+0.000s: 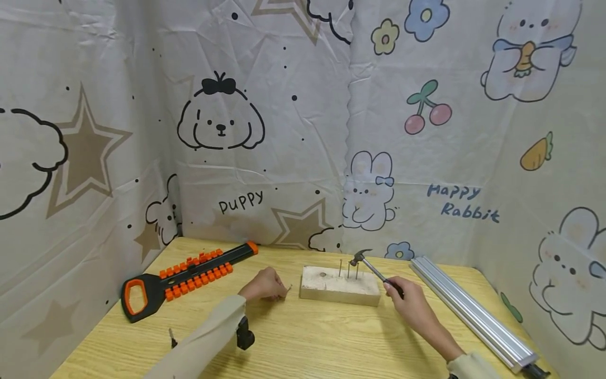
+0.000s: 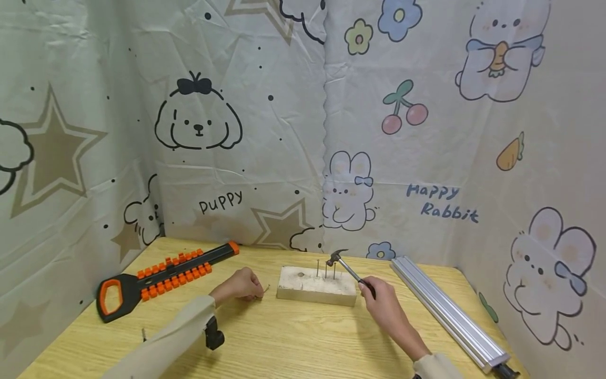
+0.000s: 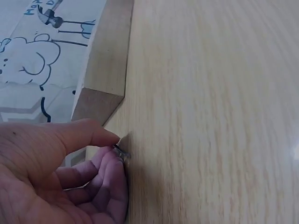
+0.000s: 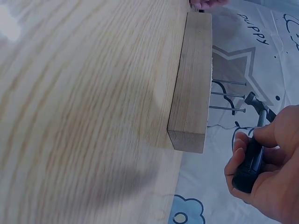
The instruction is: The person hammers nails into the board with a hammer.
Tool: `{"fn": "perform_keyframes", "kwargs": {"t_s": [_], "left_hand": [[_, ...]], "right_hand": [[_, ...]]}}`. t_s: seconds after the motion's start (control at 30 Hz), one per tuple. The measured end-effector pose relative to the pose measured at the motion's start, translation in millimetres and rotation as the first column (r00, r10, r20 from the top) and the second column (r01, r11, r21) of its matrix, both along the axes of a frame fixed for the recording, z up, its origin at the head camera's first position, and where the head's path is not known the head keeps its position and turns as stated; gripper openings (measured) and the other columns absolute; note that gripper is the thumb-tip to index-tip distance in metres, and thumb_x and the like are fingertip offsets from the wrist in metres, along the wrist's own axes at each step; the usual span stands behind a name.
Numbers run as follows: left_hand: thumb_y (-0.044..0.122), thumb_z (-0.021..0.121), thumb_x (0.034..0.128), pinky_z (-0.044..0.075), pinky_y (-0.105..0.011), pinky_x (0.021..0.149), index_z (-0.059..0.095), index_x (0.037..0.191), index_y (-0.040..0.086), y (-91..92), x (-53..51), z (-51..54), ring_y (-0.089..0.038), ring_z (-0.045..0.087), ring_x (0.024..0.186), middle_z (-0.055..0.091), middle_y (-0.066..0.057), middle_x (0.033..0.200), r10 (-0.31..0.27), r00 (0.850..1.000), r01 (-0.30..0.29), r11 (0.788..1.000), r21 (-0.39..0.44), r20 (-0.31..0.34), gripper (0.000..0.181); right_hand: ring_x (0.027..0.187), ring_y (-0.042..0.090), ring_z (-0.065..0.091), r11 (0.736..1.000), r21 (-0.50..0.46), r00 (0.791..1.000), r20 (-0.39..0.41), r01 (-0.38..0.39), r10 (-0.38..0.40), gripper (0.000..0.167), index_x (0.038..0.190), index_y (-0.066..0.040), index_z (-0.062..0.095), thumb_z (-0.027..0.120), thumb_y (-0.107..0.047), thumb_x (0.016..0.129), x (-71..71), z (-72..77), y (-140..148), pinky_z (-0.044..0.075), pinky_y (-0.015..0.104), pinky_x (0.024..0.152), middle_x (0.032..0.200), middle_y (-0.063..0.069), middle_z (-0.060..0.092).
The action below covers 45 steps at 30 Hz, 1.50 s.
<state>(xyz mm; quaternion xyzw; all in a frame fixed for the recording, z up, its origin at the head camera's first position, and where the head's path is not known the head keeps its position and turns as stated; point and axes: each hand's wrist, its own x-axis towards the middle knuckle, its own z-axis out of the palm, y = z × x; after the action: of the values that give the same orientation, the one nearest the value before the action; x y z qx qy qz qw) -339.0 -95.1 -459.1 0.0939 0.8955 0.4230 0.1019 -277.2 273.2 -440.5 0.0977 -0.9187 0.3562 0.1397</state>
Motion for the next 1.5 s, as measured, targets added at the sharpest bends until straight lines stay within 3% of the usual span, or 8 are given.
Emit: {"fn": "perform_keyframes", "kwargs": {"t_s": [0.23, 0.47, 0.6, 0.8, 0.9, 1.1, 1.27, 1.5], "left_hand": [[0.001, 0.074, 0.0915, 0.061, -0.027, 0.065, 0.071, 0.089, -0.003, -15.9, -4.9, -1.2, -0.012, 0.067, 0.068, 0.073, -0.009, 0.082, -0.066, 0.993, 0.051, 0.987, 0.152, 0.093, 0.005], [-0.007, 0.069, 0.0940, 0.065, -0.035, 0.074, 0.066, 0.115, -0.014, -26.7, -10.8, -7.4, -0.015, 0.072, 0.076, 0.074, -0.016, 0.091, -0.159, 0.982, 0.118, 0.939, 0.324, 0.104, 0.022], [-0.008, 0.066, 0.0961, 0.065, -0.039, 0.078, 0.059, 0.129, -0.016, -21.8, -14.8, -10.5, -0.021, 0.074, 0.082, 0.073, -0.021, 0.097, -0.165, 0.985, 0.129, 0.903, 0.411, 0.053, 0.034], [-0.008, 0.065, 0.0980, 0.064, -0.048, 0.084, 0.060, 0.130, -0.016, -1.9, -20.9, -3.2, -0.042, 0.075, 0.094, 0.071, -0.029, 0.103, -0.109, 0.992, 0.128, 0.858, 0.497, -0.068, 0.033], [-0.007, 0.066, 0.0985, 0.064, -0.049, 0.085, 0.066, 0.127, -0.011, 14.3, -24.2, 1.3, -0.043, 0.074, 0.096, 0.072, -0.029, 0.106, -0.074, 0.984, 0.143, 0.866, 0.479, -0.160, 0.029], [-0.002, 0.068, 0.0992, 0.064, -0.046, 0.084, 0.072, 0.124, -0.002, 48.3, -27.2, 10.4, -0.043, 0.072, 0.097, 0.072, -0.028, 0.110, -0.055, 0.950, 0.189, 0.883, 0.429, -0.307, 0.025], [-0.002, 0.068, 0.0997, 0.064, -0.045, 0.085, 0.072, 0.123, -0.004, 69.1, -29.9, 13.0, -0.047, 0.071, 0.099, 0.071, -0.031, 0.111, -0.065, 0.951, 0.205, 0.867, 0.455, -0.304, 0.024], [0.000, 0.069, 0.0989, 0.064, -0.032, 0.080, 0.072, 0.124, -0.003, 83.8, -33.4, 3.0, -0.042, 0.073, 0.098, 0.074, -0.027, 0.111, -0.062, 0.945, 0.217, 0.852, 0.476, -0.321, 0.025]], "right_hand": [[0.073, 0.014, 0.056, 1.000, 0.005, 1.000, 0.020, 0.002, -0.003, 0.016, 0.108, 0.007, 0.071, 0.059, -0.004, 0.106, -2.4, 0.2, -1.4, 0.046, 0.024, 0.059, 0.092, 0.015, 0.072], [0.075, 0.014, 0.058, 1.000, 0.013, 1.000, -0.003, -0.006, 0.006, 0.015, 0.107, 0.007, 0.071, 0.060, -0.003, 0.105, -2.1, 2.1, -3.1, 0.048, 0.024, 0.060, 0.089, 0.013, 0.072], [0.078, 0.015, 0.061, 1.000, 0.015, 1.000, -0.002, -0.004, 0.004, 0.015, 0.108, 0.007, 0.071, 0.061, -0.004, 0.105, -1.8, 3.1, -3.2, 0.049, 0.024, 0.062, 0.091, 0.013, 0.072], [0.081, 0.019, 0.062, 1.000, 0.009, 1.000, 0.016, -0.013, 0.013, 0.017, 0.111, 0.006, 0.070, 0.060, -0.006, 0.107, -0.9, 4.3, -2.3, 0.049, 0.025, 0.063, 0.095, 0.016, 0.071], [0.078, 0.016, 0.059, 1.000, 0.007, 1.000, 0.013, -0.013, 0.013, 0.016, 0.111, 0.005, 0.071, 0.059, -0.006, 0.107, -0.9, 4.1, -2.0, 0.049, 0.025, 0.062, 0.094, 0.015, 0.071], [0.074, 0.012, 0.057, 1.000, 0.012, 0.999, -0.031, -0.025, 0.026, 0.014, 0.106, 0.005, 0.071, 0.061, -0.005, 0.106, -2.5, 1.9, -3.5, 0.048, 0.024, 0.061, 0.090, 0.011, 0.070], [0.071, 0.011, 0.052, 1.000, 0.004, 0.999, -0.028, -0.030, 0.031, 0.015, 0.105, 0.003, 0.071, 0.061, -0.007, 0.106, -3.5, 4.8, -4.3, 0.045, 0.024, 0.059, 0.087, 0.009, 0.068], [0.072, 0.011, 0.054, 0.999, -0.003, 0.999, -0.024, -0.041, 0.041, 0.015, 0.107, 0.003, 0.072, 0.061, -0.007, 0.106, -5.2, 8.2, -7.3, 0.047, 0.024, 0.060, 0.090, 0.011, 0.069]]}}
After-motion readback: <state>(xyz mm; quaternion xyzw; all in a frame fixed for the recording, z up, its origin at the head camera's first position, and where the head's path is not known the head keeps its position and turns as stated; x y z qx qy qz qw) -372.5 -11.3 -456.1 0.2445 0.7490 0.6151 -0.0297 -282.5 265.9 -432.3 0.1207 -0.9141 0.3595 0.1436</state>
